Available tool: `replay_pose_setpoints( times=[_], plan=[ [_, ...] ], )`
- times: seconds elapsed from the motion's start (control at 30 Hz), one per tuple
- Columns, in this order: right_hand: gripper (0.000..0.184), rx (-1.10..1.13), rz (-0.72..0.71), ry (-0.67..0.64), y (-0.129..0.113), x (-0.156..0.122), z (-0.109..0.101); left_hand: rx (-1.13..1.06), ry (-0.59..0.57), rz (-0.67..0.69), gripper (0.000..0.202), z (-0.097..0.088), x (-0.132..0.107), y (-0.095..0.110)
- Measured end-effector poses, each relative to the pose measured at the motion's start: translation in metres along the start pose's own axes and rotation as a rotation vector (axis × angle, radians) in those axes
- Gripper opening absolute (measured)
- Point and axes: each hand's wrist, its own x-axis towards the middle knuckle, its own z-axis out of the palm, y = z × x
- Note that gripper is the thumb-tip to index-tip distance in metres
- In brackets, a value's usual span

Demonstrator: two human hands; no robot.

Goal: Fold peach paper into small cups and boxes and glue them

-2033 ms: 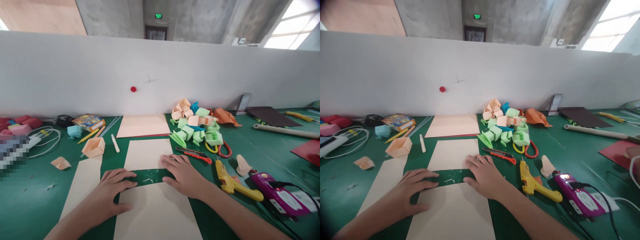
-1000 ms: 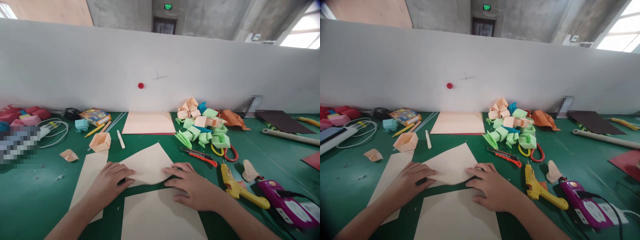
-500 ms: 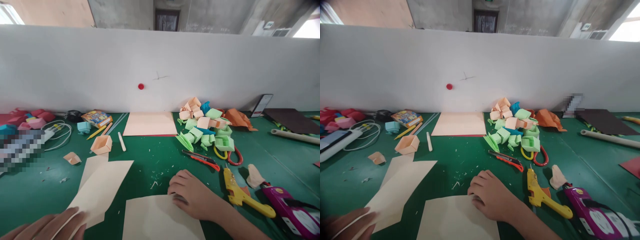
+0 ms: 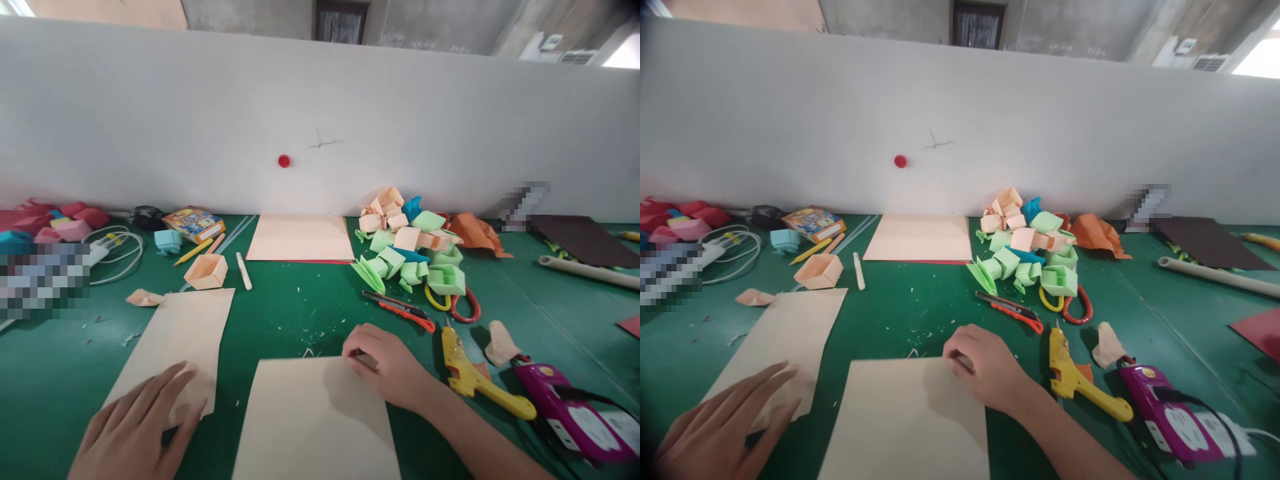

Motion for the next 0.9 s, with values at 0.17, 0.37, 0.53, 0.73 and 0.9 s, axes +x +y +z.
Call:
replay_pose_setpoints(
  times=[0.17,0.37,0.53,0.73,0.9],
  plan=[
    [0.008,0.166,0.281,0.065,0.002,0.003,-0.003,-0.188,-0.220,-0.117,0.048,0.002,0.032,0.033],
    [0.008,0.134,0.308,0.080,0.004,0.005,-0.004,-0.483,-0.408,-0.195,0.066,0.023,0.118,0.056],
    [0.012,-0.110,0.228,0.170,0.014,0.003,-0.006,-0.618,-0.516,-0.044,0.035,0.035,0.154,0.071],
    [0.016,-0.300,0.150,0.271,0.016,0.002,-0.007,-0.636,-0.318,0.321,0.029,0.035,0.141,0.088],
    [0.048,-0.350,0.119,0.239,0.009,-0.002,-0.003,-0.424,0.060,0.594,0.032,0.033,0.119,0.093]
  ],
)
